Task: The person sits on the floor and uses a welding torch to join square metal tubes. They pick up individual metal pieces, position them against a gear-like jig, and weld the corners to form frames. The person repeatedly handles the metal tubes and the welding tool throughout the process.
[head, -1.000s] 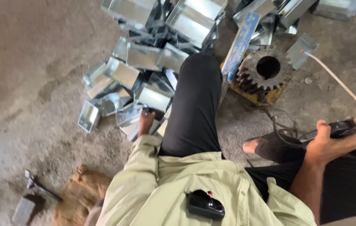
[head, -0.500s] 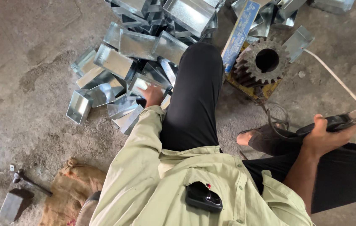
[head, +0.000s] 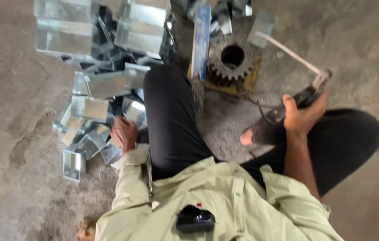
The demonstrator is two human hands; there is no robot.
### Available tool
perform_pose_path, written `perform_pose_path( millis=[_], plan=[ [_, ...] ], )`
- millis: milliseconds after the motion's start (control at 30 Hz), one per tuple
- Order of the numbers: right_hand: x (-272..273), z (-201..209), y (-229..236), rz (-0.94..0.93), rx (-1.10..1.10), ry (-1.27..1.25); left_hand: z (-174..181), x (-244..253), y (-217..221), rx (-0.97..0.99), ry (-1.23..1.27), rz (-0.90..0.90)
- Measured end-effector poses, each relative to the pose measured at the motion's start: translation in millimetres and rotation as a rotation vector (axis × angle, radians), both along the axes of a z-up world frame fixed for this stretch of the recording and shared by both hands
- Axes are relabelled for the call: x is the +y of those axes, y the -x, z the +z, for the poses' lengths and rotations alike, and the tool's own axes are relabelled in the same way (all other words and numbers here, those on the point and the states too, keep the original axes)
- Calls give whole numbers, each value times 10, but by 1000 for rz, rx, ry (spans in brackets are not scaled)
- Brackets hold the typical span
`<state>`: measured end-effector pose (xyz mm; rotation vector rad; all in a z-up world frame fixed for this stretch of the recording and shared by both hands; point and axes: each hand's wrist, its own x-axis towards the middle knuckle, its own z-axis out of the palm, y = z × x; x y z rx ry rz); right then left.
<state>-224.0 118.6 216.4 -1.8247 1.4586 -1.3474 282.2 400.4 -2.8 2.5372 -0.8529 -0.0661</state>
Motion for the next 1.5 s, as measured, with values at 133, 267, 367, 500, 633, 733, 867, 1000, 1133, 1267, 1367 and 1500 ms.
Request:
perform_pose_path(
  millis=[133, 267, 367, 500, 633, 733, 867, 1000, 1133, 1267, 1367, 1500],
  plan=[
    [-30, -19, -27, 21, -51, -11, 531, -380, -177, -93, 122, -66],
    [37, 106, -34, -112, 93, -28, 1404, -1144, -84, -180, -61, -198],
    [40, 283, -113, -77, -38, -44, 2053, -1828, 11, -401, 119, -369],
    [73, 438, -162, -127, -24, -70, 2489, -2653, 520, -654, 350, -721],
    [42, 468, -224, -157, 25, -48, 2343, -3415, 1306, -576, 40, -968],
    [50, 485, -220, -176, 23, -59, 2066, -3774, 1826, -477, -4, -1061],
    [20, 501, -174, -182, -8, -116, 1661, -3932, 2079, -290, -66, -1125],
    [-22, 517, -171, -185, -25, -118, 1432, -4060, 2123, -292, -25, -1106],
    [-1, 554, -124, -175, 15, -124, 1354, -4111, 2085, -362, -49, -1060],
    [69, 619, -110, -134, 20, -138, 1370, -4133, 2048, -328, -110, -1043],
    [81, 637, -112, -92, 38, -156, 1439, -4121, 2070, -278, -185, -1040],
    [88, 653, -122, -85, 36, -148, 1568, -4115, 2070, -277, -131, -1028]
  ],
)
